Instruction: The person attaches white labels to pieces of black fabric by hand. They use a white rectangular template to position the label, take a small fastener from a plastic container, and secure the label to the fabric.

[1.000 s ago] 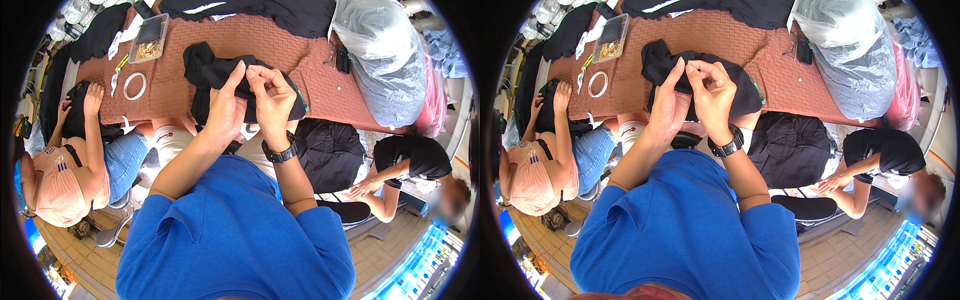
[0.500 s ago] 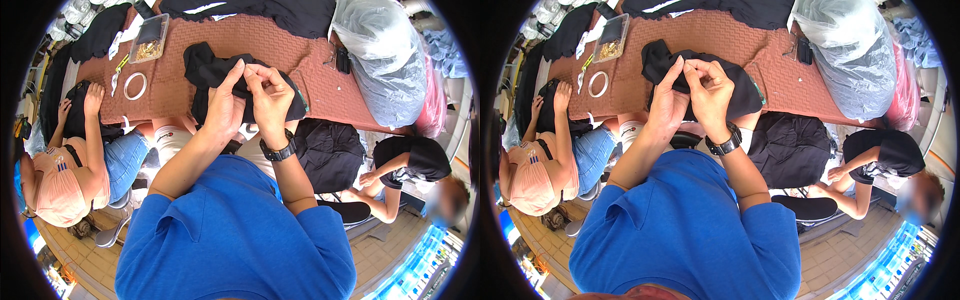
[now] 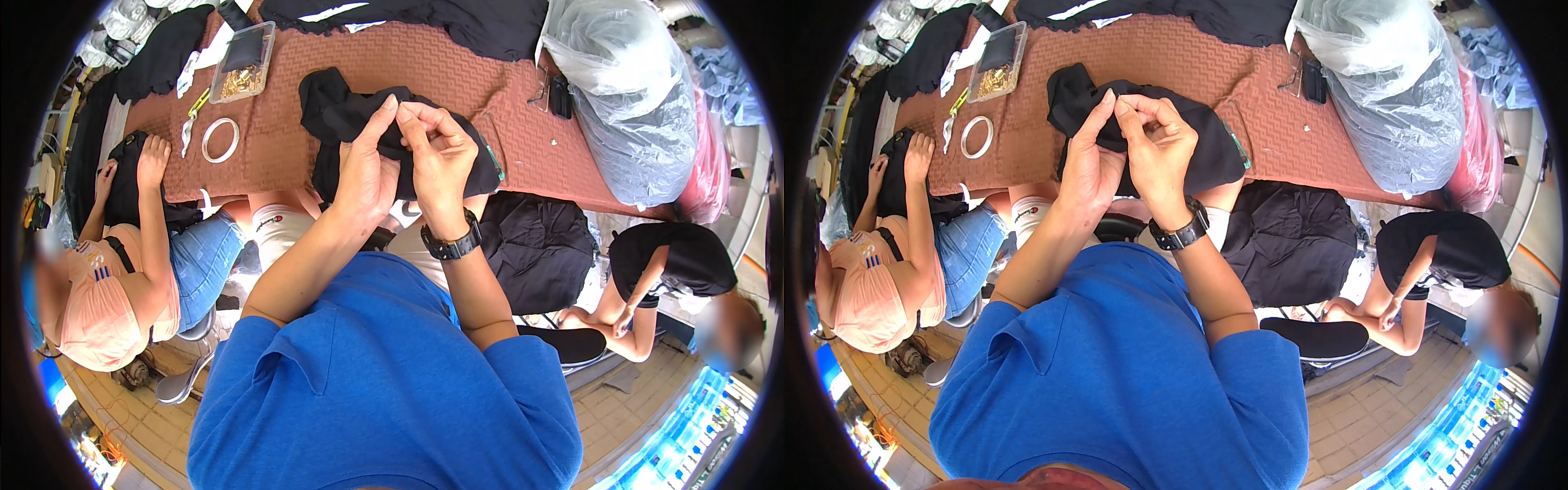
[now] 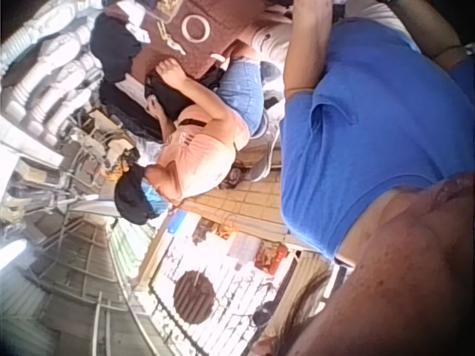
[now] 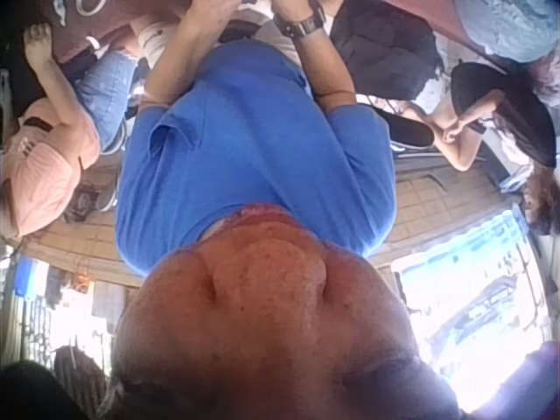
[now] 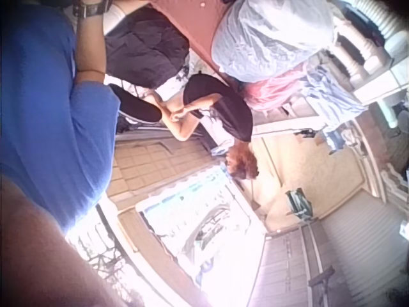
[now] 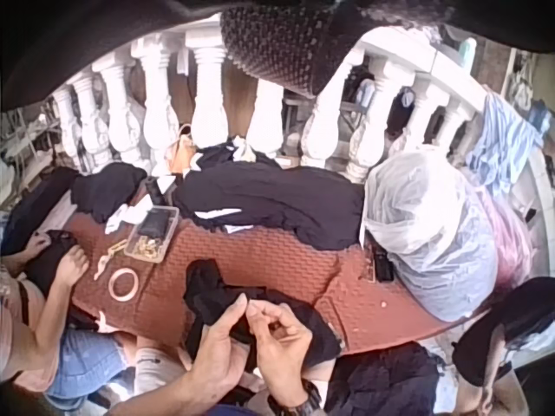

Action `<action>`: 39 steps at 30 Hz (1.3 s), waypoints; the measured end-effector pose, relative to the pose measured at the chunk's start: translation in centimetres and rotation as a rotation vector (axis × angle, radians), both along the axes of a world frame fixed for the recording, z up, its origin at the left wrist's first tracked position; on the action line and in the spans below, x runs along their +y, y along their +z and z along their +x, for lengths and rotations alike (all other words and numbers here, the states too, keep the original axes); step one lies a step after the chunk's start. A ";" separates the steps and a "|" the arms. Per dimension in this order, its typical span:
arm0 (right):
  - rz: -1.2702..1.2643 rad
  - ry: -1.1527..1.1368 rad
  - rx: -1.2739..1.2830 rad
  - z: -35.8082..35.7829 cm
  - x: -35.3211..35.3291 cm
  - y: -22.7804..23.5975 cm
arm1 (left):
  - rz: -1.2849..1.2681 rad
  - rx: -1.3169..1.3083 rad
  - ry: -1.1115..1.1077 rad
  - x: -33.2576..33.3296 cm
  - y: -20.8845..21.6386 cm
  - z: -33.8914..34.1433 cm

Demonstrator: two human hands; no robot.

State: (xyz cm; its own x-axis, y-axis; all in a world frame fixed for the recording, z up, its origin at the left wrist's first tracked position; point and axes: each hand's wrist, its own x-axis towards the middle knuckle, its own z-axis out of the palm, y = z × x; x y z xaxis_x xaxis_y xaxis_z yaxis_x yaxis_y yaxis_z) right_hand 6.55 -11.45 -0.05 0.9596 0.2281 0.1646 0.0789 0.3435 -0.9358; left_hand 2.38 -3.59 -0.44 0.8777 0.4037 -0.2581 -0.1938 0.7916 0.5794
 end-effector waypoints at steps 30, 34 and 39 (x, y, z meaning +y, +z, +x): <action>0.023 0.021 0.063 -0.1 0.0 0.4 | -0.016 0.002 -0.040 0.1 -0.1 0.1; 0.019 0.013 0.021 -0.1 0.0 0.0 | -0.009 0.009 -0.006 0.0 -0.3 0.0; 0.015 0.019 0.090 -0.4 0.1 0.5 | -0.004 0.026 -0.015 0.1 -0.2 -0.1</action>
